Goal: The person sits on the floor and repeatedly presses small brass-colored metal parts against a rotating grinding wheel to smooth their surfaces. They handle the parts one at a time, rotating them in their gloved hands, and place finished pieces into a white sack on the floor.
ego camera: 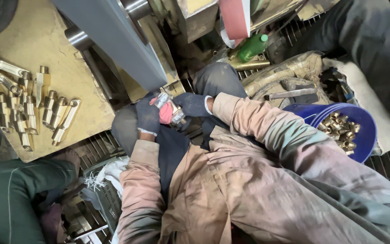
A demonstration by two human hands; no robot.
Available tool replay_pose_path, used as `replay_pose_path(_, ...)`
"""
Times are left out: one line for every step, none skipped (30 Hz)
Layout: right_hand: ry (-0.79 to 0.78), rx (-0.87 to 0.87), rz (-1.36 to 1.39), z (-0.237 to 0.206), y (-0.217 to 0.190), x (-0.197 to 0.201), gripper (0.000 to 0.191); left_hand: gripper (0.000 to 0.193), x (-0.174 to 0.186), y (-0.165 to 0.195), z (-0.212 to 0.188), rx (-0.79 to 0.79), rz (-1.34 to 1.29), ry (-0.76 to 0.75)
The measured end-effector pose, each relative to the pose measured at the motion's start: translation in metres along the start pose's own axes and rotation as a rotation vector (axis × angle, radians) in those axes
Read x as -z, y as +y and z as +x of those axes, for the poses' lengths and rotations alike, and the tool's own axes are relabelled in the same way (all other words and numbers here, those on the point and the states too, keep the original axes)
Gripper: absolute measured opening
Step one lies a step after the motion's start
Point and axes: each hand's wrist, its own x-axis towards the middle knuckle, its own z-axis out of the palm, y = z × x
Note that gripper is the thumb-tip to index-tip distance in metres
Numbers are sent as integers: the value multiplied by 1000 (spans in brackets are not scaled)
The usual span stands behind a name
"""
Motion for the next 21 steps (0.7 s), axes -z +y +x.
replay_pose_path(24, 55, -14, -3, -6, 4, 31, 20, 1, 11, -4, -8, 10, -3)
replay_pose_path(46, 108, -27, -8, -14, 7, 33, 20, 3, 22, -11, -22, 26, -11)
replay_pose_path(32, 76, -6, -13, -22, 12, 38, 21, 4, 34, -18, -34, 40, -19)
replay_pose_path(18, 42, 15, -20, -30, 17, 43, 21, 6, 47, -28, -49, 61, -27)
replay_pose_path(1, 5, 42, -28, -39, 18, 48, 22, 8, 59, -39, -63, 82, -36)
replay_pose_path(-12, 17, 57, -34, -47, 19, 46, 22, 8, 71, -50, -81, 102, -44)
replay_pose_path(-26, 33, 69, -38, -53, 21, 45, 23, 8, 83, -61, -107, 128, -46)
replay_pose_path(-42, 50, 79, -41, -58, 23, 43, 24, 8, 94, -71, -131, 154, -46)
replay_pose_path(-32, 84, 75, -44, -63, 22, 38, 24, 8, 104, -82, -154, 183, -47)
replay_pose_path(-22, 118, 72, -46, -68, 20, 34, 25, 6, 113, -92, -180, 216, -44)
replay_pose_path(-13, 155, 66, -47, -74, 19, 30, 26, 6, 121, -100, -212, 248, -35)
replay_pose_path(-25, 147, 68, -48, -79, 18, 28, 26, 8, 127, -107, -238, 275, -29)
replay_pose_path(-36, 137, 73, -49, -86, 17, 26, 27, 8, 133, -112, -314, 316, -12)
replay_pose_path(-45, 125, 78, -49, -93, 16, 25, 28, 10, 137, -118, -395, 362, 4)
replay_pose_path(-79, 190, 167, -49, -98, 18, 26, 29, 11, 141, -121, -501, 412, 31)
replay_pose_path(-115, 253, 258, -49, -103, 22, 28, 31, 12, 143, -123, -438, 423, 20)
replay_pose_path(-151, 315, 351, -49, -109, 24, 31, 33, 15, 146, -127, -373, 433, 8)
replay_pose_path(-149, 320, 291, -48, -116, 25, 31, 35, 17, 148, -130, -307, 443, -4)
replay_pose_path(-148, 327, 231, -47, -121, 26, 32, 36, 19, 149, -132, -305, 465, -1)
replay_pose_path(-148, 336, 170, -44, -127, 26, 33, 36, 20, 150, -134, -303, 489, 4)
replay_pose_path(-156, 312, 162, -42, -132, 27, 31, 37, 22, 150, -135, -301, 513, 11)
